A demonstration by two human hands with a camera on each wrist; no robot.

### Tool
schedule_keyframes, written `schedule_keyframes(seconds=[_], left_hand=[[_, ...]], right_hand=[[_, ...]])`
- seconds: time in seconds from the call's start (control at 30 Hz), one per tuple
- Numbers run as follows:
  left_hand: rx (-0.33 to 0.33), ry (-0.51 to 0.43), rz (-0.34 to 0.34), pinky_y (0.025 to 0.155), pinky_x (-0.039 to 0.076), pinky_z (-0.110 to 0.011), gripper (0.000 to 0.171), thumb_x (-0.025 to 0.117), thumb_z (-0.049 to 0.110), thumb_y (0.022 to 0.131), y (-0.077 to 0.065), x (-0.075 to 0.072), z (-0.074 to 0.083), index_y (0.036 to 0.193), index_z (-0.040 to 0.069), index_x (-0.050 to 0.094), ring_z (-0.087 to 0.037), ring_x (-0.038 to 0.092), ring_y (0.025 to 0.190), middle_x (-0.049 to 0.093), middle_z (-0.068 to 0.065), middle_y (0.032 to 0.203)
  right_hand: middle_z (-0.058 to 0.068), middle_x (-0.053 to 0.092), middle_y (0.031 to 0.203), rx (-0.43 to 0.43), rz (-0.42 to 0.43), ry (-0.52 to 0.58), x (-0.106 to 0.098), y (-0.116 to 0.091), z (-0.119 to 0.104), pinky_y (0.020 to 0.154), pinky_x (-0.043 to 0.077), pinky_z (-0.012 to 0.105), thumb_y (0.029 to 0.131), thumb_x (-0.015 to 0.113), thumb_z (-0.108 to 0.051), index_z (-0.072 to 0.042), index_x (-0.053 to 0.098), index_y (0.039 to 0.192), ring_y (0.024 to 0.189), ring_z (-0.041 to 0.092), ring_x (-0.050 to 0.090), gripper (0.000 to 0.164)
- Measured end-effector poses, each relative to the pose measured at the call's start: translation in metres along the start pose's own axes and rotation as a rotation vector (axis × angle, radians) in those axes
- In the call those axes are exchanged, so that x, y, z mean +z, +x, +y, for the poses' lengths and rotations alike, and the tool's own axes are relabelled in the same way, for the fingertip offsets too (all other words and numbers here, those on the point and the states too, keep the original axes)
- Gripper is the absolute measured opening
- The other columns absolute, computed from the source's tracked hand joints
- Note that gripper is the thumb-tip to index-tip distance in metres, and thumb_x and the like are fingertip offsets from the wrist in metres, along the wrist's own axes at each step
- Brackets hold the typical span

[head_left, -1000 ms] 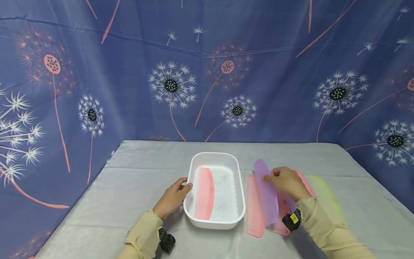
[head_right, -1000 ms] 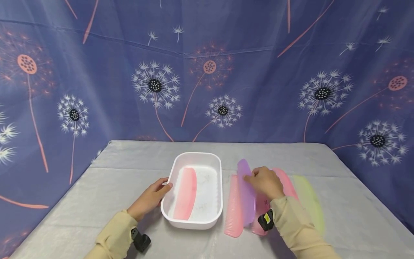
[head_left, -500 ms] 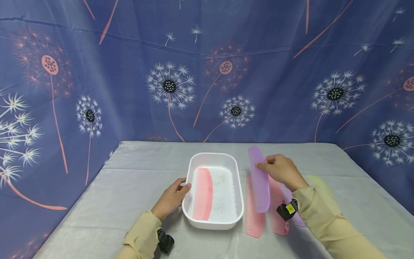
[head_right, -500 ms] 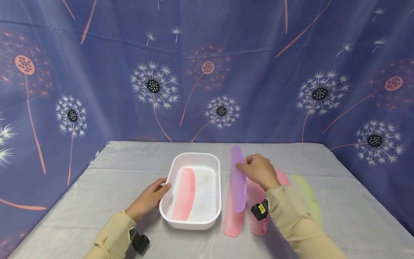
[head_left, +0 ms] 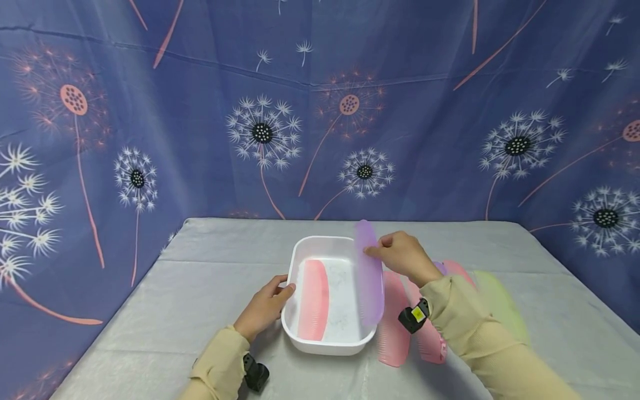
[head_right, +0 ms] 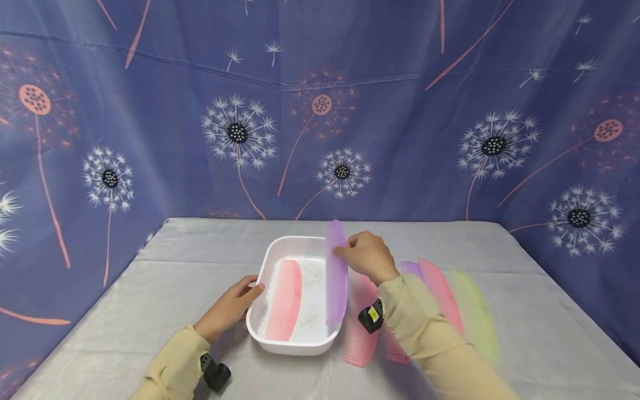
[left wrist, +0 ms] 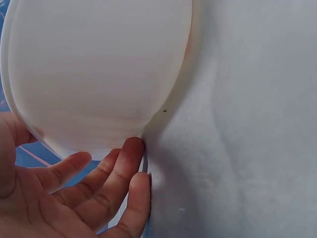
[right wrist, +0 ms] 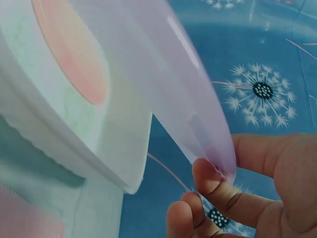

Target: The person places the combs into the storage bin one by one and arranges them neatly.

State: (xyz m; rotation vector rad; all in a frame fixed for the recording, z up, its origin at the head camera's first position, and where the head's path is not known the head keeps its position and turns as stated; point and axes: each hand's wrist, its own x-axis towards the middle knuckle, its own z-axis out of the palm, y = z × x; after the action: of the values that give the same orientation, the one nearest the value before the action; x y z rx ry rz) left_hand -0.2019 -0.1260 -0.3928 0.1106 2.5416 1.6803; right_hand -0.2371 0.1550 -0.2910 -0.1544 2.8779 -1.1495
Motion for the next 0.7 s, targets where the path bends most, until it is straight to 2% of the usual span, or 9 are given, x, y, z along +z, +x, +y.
schedule_keyframes(seconds=[0.17, 0.27, 0.4, 0.47, 0.57, 0.7], left_hand=[[0.001, -0.004, 0.0, 0.077, 0.055, -0.04, 0.044, 0.053, 0.026, 0.106, 0.0, 0.0, 0.0, 0.143, 0.001, 0.053, -0.026, 0.063, 0.099, 0.065, -0.016, 0.113], [-0.002, -0.001, 0.001, 0.078, 0.055, -0.04, 0.044, 0.053, 0.027, 0.106, 0.0, 0.0, 0.0, 0.143, 0.002, 0.053, -0.026, 0.063, 0.099, 0.066, -0.015, 0.113], [-0.006, 0.005, 0.002, 0.078, 0.055, -0.04, 0.044, 0.053, 0.027, 0.106, 0.001, 0.001, 0.0, 0.143, 0.002, 0.053, -0.027, 0.063, 0.1, 0.066, -0.016, 0.115], [-0.008, 0.009, 0.001, 0.078, 0.054, -0.04, 0.045, 0.053, 0.028, 0.106, 0.001, 0.001, 0.0, 0.143, 0.002, 0.053, -0.027, 0.063, 0.101, 0.066, -0.016, 0.116], [-0.012, 0.014, 0.001, 0.078, 0.054, -0.04, 0.044, 0.053, 0.027, 0.106, 0.0, 0.001, 0.001, 0.143, 0.003, 0.053, -0.027, 0.063, 0.1, 0.066, -0.016, 0.115], [-0.012, 0.015, 0.0, 0.078, 0.055, -0.04, 0.044, 0.053, 0.028, 0.106, 0.0, 0.001, 0.0, 0.142, 0.003, 0.053, -0.026, 0.062, 0.099, 0.065, -0.016, 0.113]], right_hand=[[-0.004, 0.021, 0.06, 0.01, -0.005, -0.025, 0.015, 0.005, -0.005, 0.057, 0.022, 0.031, 0.093, 0.069, -0.031, -0.016, 0.033, 0.059, 0.059, 0.014, 0.021, 0.051], [-0.005, 0.026, 0.058, 0.026, -0.01, -0.061, 0.024, 0.007, -0.008, 0.057, 0.025, 0.029, 0.092, 0.07, -0.03, -0.016, 0.04, 0.057, 0.059, 0.013, 0.026, 0.048], [-0.006, 0.028, 0.054, 0.05, -0.013, -0.145, 0.036, 0.009, -0.011, 0.051, 0.023, 0.026, 0.091, 0.072, -0.031, -0.017, 0.041, 0.053, 0.055, 0.012, 0.028, 0.05], [-0.006, 0.026, 0.053, 0.066, -0.01, -0.202, 0.042, 0.01, -0.014, 0.049, 0.022, 0.025, 0.09, 0.072, -0.031, -0.018, 0.036, 0.052, 0.053, 0.011, 0.027, 0.054], [-0.003, 0.037, 0.056, 0.082, -0.014, -0.286, 0.05, 0.013, -0.018, 0.05, 0.031, 0.028, 0.087, 0.073, -0.031, -0.016, 0.04, 0.054, 0.056, 0.014, 0.039, 0.049], [0.004, 0.057, 0.07, 0.095, -0.036, -0.368, 0.059, 0.018, -0.024, 0.059, 0.044, 0.037, 0.084, 0.076, -0.032, -0.013, 0.054, 0.063, 0.069, 0.022, 0.055, 0.036]])
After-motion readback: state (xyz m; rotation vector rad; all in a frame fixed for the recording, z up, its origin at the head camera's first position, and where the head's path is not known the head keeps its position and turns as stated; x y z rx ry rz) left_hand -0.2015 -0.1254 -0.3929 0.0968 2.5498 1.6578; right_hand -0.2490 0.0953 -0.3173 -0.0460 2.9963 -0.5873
